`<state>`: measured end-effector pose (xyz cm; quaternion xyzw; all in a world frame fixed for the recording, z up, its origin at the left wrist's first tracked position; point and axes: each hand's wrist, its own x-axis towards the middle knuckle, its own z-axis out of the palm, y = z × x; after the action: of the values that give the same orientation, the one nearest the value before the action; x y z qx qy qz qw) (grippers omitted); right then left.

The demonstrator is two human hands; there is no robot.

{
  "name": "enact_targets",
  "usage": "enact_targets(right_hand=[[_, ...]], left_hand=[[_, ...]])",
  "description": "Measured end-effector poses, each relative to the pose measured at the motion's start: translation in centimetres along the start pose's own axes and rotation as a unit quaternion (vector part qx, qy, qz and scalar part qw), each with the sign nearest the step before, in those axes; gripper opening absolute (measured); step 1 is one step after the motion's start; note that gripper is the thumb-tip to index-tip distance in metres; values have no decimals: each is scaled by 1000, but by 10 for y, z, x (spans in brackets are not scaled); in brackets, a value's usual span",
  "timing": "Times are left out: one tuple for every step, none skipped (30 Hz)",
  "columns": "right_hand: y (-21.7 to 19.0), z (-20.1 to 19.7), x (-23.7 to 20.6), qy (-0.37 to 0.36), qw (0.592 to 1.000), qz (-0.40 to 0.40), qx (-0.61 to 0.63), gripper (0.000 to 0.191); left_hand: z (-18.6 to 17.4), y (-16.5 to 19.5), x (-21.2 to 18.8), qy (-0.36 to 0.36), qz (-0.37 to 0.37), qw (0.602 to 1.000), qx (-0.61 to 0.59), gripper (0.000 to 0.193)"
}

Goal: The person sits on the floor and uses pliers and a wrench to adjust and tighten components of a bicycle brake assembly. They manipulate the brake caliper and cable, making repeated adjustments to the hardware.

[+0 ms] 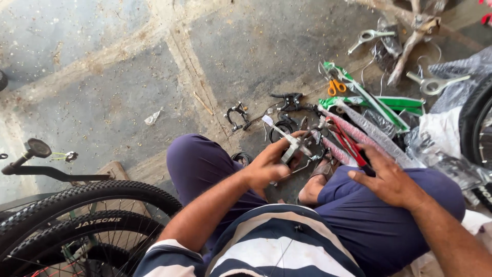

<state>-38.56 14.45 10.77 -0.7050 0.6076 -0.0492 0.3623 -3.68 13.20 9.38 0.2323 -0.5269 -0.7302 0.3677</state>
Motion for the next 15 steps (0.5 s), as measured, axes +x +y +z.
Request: enact_targets(right_hand=[[3, 2, 2, -29, 999, 15, 35, 90], [6, 4, 4, -36, 999, 32, 23, 90], [7, 9, 8, -44, 998, 50, 11, 90], [9, 14, 14, -52, 996, 67, 0, 90], [9, 21, 24, -74, 995, 59, 21, 86], [8, 29, 34, -95, 993, 53, 41, 82], [7, 39, 46, -118, 990, 47, 61, 78], [6, 51, 61, -139, 987, 64, 54, 70], [2, 65, 76, -160, 982, 82, 48, 63], [-3, 81, 92, -186, 975, 115, 26, 58], [-9, 98, 106, -212, 966, 148, 4, 55], [-17, 115, 120, -201, 971, 123, -37, 57], [-24, 131, 129, -192, 974, 98, -77, 60], [-31, 144, 136, -212, 969, 97, -84, 61], [-41, 160, 142, -234, 963, 95, -90, 62]], left_hand=[[-3, -4, 0, -9, -45, 983, -180, 113], [-6, -7, 1, -33, -47, 970, -237, 110], [-11, -8, 2, -56, -48, 953, -293, 107], [-16, -8, 2, -79, -50, 933, -347, 104], [-22, -6, 2, -93, -55, 924, -367, 102], [-29, -4, 2, -109, -59, 913, -388, 101], [-37, -2, 1, -124, -64, 902, -409, 101], [-44, -2, 2, -117, -71, 905, -404, 99], [-51, -3, 2, -109, -78, 907, -399, 97], [-57, -5, 3, -102, -86, 910, -393, 95], [-62, -9, 3, -81, -91, 914, -386, 94], [-67, -15, 4, -61, -98, 918, -380, 94], [-71, -21, 5, -40, -107, 920, -375, 94], [-74, -28, 5, -20, -108, 924, -366, 96], [-77, -36, 6, 1, -112, 927, -358, 99]])
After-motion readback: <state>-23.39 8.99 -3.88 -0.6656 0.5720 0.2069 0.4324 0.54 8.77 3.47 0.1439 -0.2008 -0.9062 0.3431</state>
